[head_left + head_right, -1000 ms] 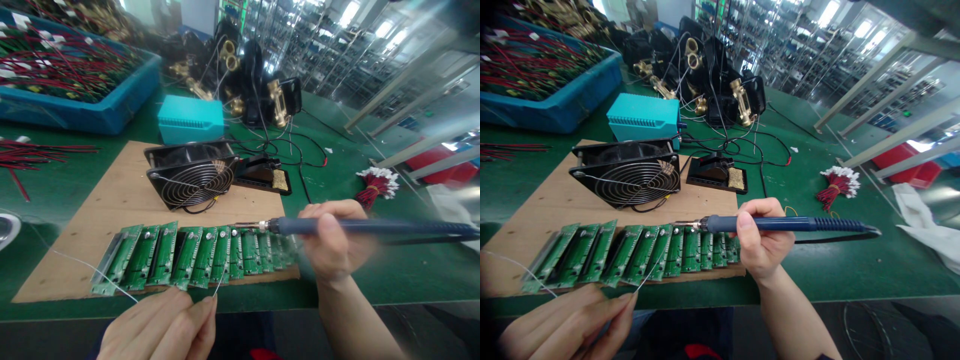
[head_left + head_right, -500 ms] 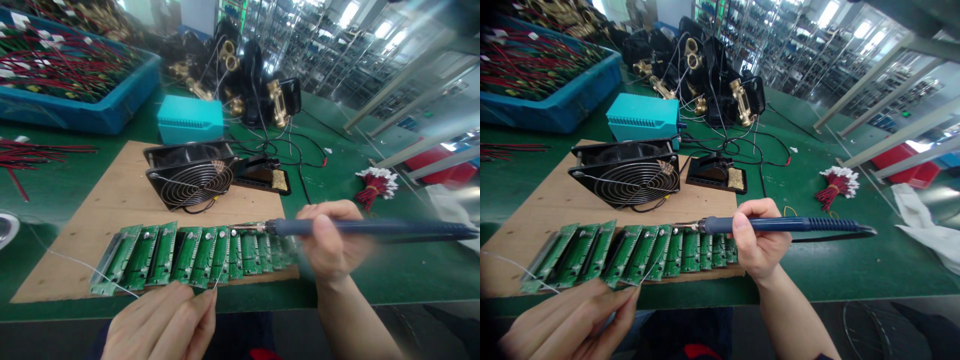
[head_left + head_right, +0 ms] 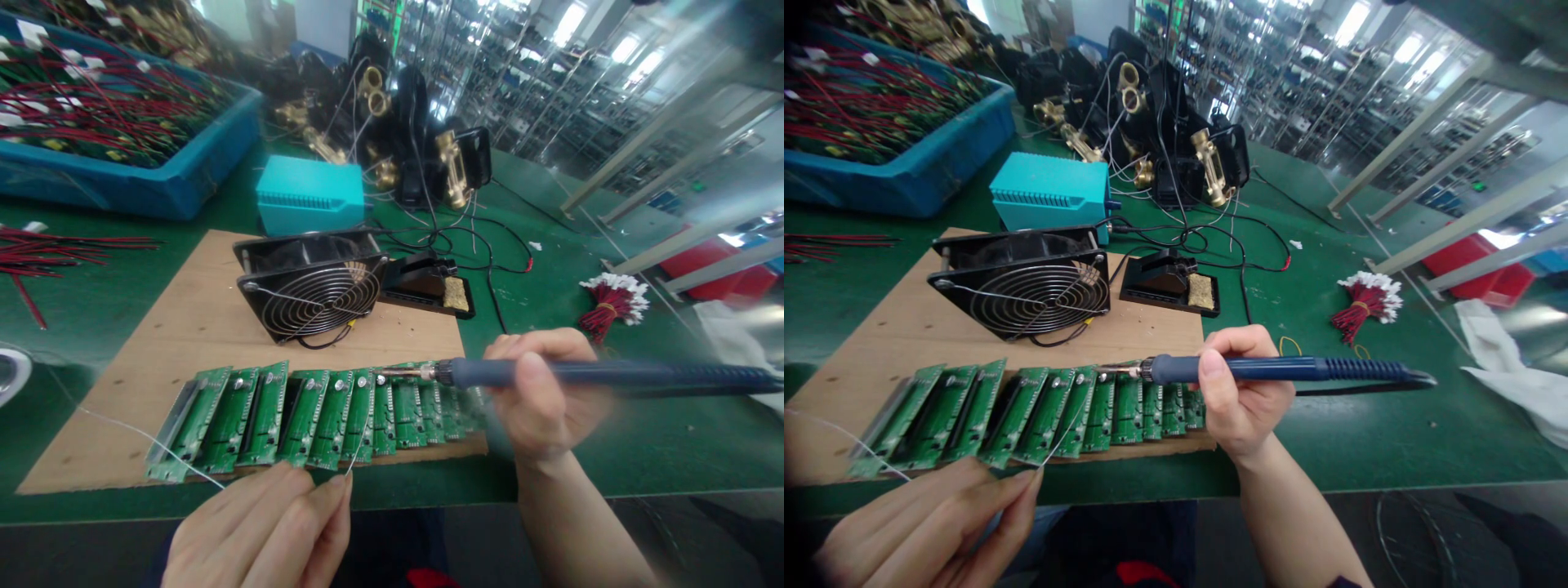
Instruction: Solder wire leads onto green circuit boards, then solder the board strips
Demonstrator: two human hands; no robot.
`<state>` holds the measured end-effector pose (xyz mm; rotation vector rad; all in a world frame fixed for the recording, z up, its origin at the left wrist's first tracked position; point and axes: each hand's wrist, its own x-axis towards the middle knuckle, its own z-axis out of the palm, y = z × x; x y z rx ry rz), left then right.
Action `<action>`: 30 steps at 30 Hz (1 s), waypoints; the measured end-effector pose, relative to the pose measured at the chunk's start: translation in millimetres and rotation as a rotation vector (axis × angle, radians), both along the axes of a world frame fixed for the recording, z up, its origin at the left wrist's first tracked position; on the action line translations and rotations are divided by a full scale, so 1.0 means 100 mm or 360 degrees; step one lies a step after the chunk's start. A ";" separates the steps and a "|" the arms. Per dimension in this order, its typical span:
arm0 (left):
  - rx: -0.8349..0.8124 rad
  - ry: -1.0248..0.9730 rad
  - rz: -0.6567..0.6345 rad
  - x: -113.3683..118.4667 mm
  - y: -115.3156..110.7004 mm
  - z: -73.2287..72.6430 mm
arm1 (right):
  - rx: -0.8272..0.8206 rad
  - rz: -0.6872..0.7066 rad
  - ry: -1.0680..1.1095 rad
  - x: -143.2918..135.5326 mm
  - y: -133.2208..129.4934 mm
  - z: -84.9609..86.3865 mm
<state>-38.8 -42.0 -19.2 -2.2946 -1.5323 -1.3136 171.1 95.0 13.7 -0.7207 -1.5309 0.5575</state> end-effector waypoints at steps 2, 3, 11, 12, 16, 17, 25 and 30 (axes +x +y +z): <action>0.0005 -0.0002 0.0010 0.01 0.01 0.01 | -0.0008 0.0019 -0.0006 0.00 0.00 0.00; 0.0008 0.0000 0.0022 0.01 0.02 0.01 | -0.0013 0.0028 -0.0009 0.01 0.00 0.00; 0.0000 0.0036 0.0016 0.02 0.05 0.01 | -0.0043 0.0023 -0.0033 0.01 -0.01 0.00; 0.0001 0.0030 0.0016 0.01 0.04 0.01 | -0.0040 0.0032 -0.0031 0.01 -0.01 0.00; 0.0050 0.0025 0.0055 0.01 0.02 0.01 | -0.0040 0.0025 0.0010 0.00 -0.02 0.00; 0.0055 0.0019 0.0062 0.01 0.01 0.01 | -0.0042 0.0020 0.0035 0.00 -0.02 0.01; 0.0015 0.0047 0.0007 -0.01 0.03 0.01 | -0.0012 0.0053 -0.0016 0.02 0.00 -0.01; 0.0042 0.0042 0.0038 0.02 0.07 0.03 | -0.0035 0.0031 -0.0071 0.03 -0.01 -0.02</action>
